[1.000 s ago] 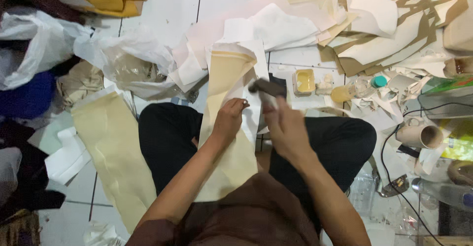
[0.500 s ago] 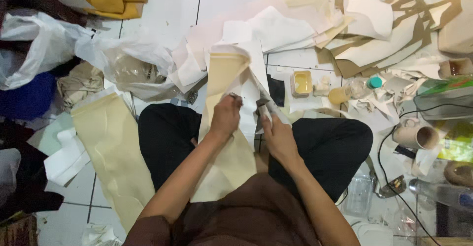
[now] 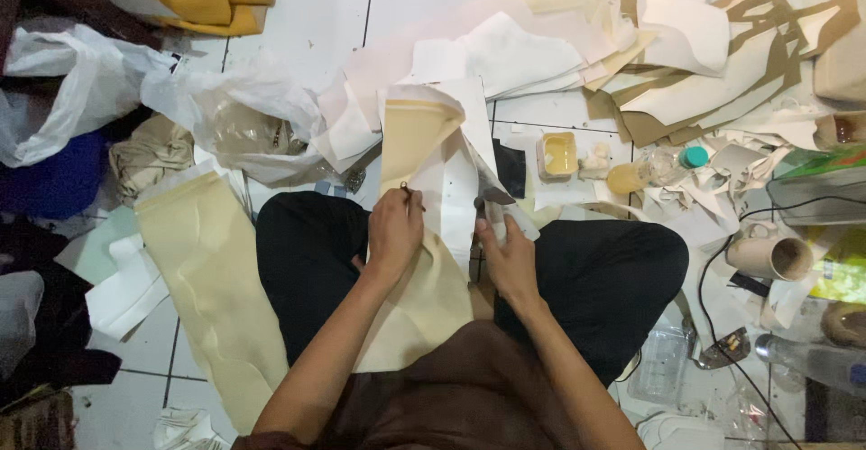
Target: The person sits on the floor and uses a hammer to drive nails into a piece of light-colored material placed on a wooden block. They repeatedly position the nail, strike it with the hammer, and adjust the material to continue the process.
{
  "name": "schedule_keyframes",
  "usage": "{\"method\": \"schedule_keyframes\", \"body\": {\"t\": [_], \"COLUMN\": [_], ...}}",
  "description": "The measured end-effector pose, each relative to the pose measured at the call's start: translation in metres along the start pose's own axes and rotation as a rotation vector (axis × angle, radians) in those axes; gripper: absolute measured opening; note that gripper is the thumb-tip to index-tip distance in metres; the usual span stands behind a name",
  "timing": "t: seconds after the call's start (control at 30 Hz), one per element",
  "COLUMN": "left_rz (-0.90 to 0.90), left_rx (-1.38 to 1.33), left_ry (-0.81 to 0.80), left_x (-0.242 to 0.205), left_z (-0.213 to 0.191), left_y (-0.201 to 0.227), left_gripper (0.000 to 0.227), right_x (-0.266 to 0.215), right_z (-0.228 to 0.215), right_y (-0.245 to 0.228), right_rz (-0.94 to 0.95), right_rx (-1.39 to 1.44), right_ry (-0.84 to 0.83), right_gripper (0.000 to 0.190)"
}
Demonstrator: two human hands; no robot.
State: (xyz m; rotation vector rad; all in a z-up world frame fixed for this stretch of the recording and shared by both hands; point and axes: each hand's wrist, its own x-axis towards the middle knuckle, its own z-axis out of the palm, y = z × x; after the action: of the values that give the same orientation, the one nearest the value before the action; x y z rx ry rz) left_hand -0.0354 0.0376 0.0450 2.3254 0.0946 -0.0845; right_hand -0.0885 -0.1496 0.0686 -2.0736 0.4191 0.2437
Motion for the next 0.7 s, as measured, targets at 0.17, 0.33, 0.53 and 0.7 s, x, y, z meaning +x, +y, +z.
{"method": "schedule_keyframes", "body": {"t": [0.17, 0.33, 0.53, 0.7], "left_rz": [0.041, 0.083, 0.33, 0.442], "left_rx": [-0.148, -0.262, -0.478, -0.224], "left_ry": [0.117, 0.171, 0.146, 0.113], "left_x": [-0.003, -0.006, -0.004, 0.003], "left_z": [0.012, 0.002, 0.019, 0.025], "left_y": [-0.009, 0.007, 0.022, 0.02], "left_gripper": [0.025, 0.026, 0.007, 0.01], "right_x": [0.011, -0.003, 0.004, 0.017], "right_z": [0.003, -0.01, -0.02, -0.019], "right_y": [0.014, -0.02, -0.024, -0.011], "right_rz": [0.046, 0.101, 0.06, 0.034], "right_rx": [0.019, 0.027, -0.029, -0.078], "right_ry": [0.011, -0.036, -0.08, -0.101], "right_gripper": [0.052, 0.071, 0.062, 0.056]}}
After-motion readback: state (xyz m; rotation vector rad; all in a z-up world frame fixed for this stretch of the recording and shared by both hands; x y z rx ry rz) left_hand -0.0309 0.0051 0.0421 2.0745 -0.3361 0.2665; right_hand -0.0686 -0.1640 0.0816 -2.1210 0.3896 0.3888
